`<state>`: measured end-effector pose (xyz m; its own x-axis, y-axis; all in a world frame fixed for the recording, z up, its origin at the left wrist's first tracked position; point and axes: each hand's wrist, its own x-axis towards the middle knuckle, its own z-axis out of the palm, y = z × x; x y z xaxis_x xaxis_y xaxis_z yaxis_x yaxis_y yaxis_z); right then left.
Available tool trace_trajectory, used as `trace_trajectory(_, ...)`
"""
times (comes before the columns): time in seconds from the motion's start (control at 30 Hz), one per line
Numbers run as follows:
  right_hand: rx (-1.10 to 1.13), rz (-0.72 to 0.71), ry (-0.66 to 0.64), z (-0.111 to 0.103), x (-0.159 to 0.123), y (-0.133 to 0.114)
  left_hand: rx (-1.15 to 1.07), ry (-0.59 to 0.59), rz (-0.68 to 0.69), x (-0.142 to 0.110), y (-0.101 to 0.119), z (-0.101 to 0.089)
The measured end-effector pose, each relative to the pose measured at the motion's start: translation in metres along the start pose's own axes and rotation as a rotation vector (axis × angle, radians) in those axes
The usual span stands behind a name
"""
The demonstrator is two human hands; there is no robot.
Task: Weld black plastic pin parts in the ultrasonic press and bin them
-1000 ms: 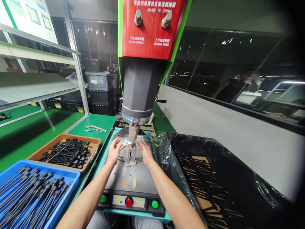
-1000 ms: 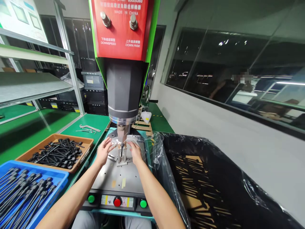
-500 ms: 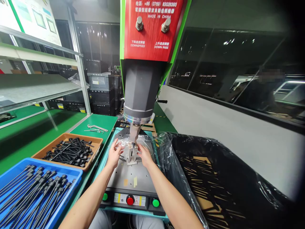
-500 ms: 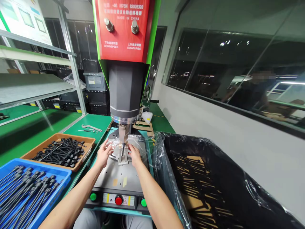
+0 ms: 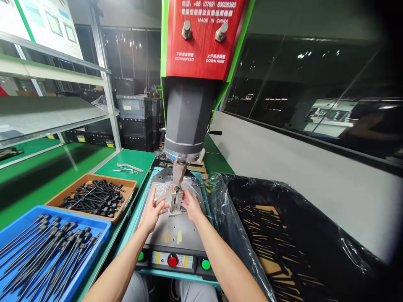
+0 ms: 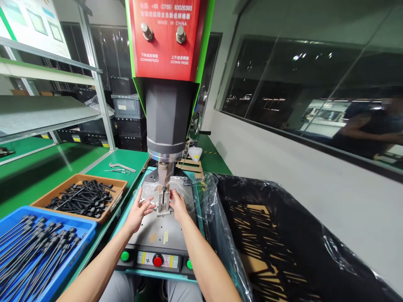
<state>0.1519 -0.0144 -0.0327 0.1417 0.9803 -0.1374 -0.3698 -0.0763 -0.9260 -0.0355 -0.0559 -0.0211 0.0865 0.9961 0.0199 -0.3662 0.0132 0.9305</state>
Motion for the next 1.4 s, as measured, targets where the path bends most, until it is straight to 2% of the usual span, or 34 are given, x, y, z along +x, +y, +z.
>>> trace_trajectory(0.17, -0.004, 0.006, -0.001, -0.005, -0.017, 0.002, 0.072, -0.019, -0.053, -0.023, -0.001, -0.004)
trace_trajectory(0.27, -0.004, 0.009, 0.011, -0.022, -0.043, 0.010, 0.165, 0.048, -0.041, -0.042, -0.010, -0.024)
trace_trajectory(0.37, -0.145, -0.084, 0.058, -0.056, -0.078, 0.026, 0.314, 0.209, -0.004, -0.067, -0.028, -0.059)
trace_trajectory(0.43, -0.396, -0.208, 0.163, -0.087, -0.102, 0.041, 0.499, 0.350, 0.027, -0.087, -0.041, -0.086)
trace_trajectory(0.5, -0.670, -0.333, 0.320, -0.120, -0.124, 0.060, 0.730, 0.439, 0.059, -0.104, -0.054, -0.110)
trace_trajectory(0.57, -0.907, -0.424, 0.405, -0.147, -0.142, 0.081, 0.900, 0.444, 0.074, -0.117, -0.067, -0.126)
trace_trajectory(0.63, -1.032, -0.370, 0.402, -0.166, -0.155, 0.100, 0.944, 0.376, 0.044, -0.122, -0.078, -0.136)
trace_trajectory(0.73, -1.073, -0.243, 0.322, -0.179, -0.164, 0.124, 0.884, 0.300, -0.023, -0.119, -0.089, -0.142)
trace_trajectory(0.87, -1.084, -0.264, 0.325, -0.184, -0.163, 0.138, 0.879, 0.308, -0.012, -0.113, -0.091, -0.143)
trace_trajectory(1.0, -1.083, -0.259, 0.359, -0.186, -0.162, 0.142, 0.879, 0.300, 0.001, -0.114, -0.090, -0.142)
trace_trajectory(1.2, -1.094, -0.259, 0.291, -0.187, -0.166, 0.141, 0.814, 0.299, -0.036, -0.122, -0.097, -0.134)
trace_trajectory(1.4, -1.086, -0.266, 0.316, -0.184, -0.165, 0.146, 0.817, 0.293, -0.051, -0.123, -0.100, -0.132)
